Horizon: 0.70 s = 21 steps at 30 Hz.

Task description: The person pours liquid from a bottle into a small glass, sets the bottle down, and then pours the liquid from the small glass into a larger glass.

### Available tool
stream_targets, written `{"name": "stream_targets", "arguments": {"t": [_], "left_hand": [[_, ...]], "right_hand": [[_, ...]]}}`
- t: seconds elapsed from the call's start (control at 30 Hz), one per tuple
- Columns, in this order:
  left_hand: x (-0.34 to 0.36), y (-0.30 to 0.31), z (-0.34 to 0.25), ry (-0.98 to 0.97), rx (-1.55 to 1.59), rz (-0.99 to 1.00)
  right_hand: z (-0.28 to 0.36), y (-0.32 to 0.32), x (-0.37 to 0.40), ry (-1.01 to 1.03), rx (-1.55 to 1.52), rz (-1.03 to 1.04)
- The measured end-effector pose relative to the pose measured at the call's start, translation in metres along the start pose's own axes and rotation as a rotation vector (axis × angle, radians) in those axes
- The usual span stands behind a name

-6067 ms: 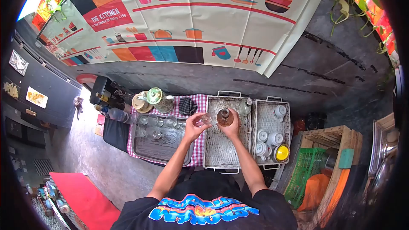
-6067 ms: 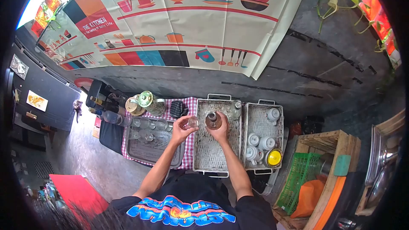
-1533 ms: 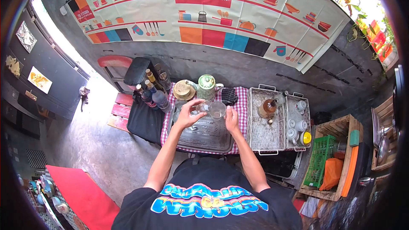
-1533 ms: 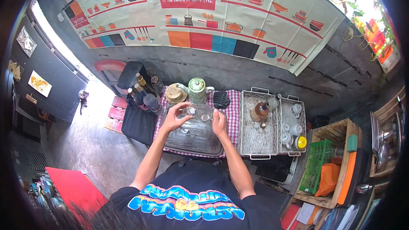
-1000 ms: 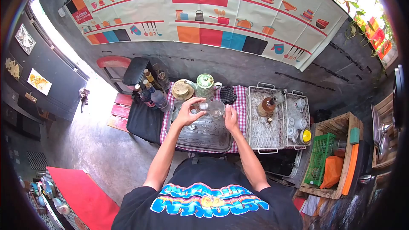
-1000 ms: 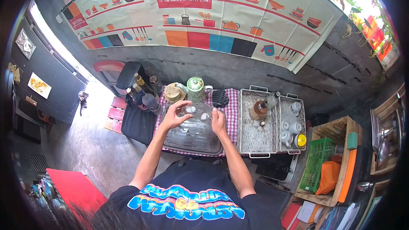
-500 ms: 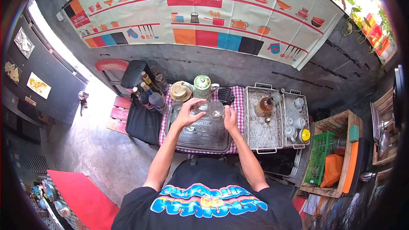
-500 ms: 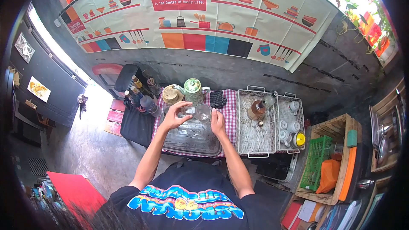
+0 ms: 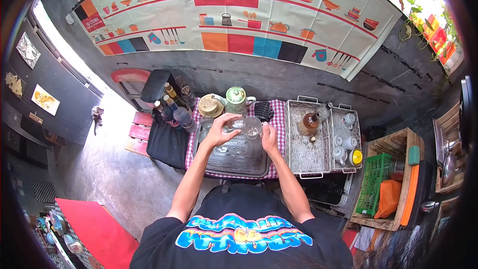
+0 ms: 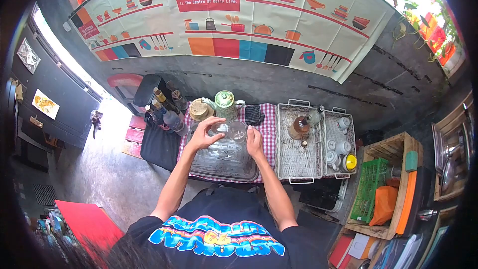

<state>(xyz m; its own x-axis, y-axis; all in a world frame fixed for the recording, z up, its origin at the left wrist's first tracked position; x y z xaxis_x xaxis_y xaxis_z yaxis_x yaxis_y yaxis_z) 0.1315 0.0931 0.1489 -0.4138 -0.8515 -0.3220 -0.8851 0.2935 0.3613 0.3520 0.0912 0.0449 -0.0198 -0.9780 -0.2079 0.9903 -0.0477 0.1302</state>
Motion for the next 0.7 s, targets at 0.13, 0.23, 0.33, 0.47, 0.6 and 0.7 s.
{"name": "stream_targets", "arguments": {"t": [0.13, 0.23, 0.33, 0.47, 0.6, 0.7], "left_hand": [[-0.0008, -0.0005, -0.0014, 0.02, -0.016, 0.028], [-0.0001, -0.0011, 0.0007, 0.08, 0.004, 0.067], [-0.0007, -0.0017, -0.0003, 0.07, -0.003, 0.071], [-0.0012, -0.0019, -0.0007, 0.06, -0.027, 0.081], [-0.0015, -0.0019, -0.0032, 0.059, -0.045, 0.089], [-0.0019, -0.0026, -0.0031, 0.067, -0.052, 0.102]], "right_hand": [[-0.0011, 0.0007, -0.0003, 0.002, -0.002, 0.013], [0.0002, 0.001, 0.0, 0.008, 0.009, 0.006], [0.0021, 0.0009, 0.0008, 0.01, 0.016, 0.006], [0.0016, 0.0003, 0.0014, 0.005, 0.007, 0.01], [-0.0002, -0.0001, 0.0021, 0.006, 0.018, 0.023], [-0.0026, -0.0013, 0.0032, -0.001, 0.033, 0.033]]}}
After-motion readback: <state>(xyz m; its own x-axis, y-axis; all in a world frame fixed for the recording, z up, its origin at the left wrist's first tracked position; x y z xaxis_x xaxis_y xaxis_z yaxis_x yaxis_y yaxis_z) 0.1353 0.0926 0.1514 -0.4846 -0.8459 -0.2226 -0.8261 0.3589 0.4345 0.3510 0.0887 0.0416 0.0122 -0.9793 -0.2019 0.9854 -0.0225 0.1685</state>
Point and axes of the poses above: each hand's wrist, its own x-axis away from the middle knuckle, its own y-axis out of the back of the hand, z = x × y, the point moved 6 cm from there along -x, towards the middle knuckle, and after that the axes turned 5 degrees about z, right-handed, at the moved point
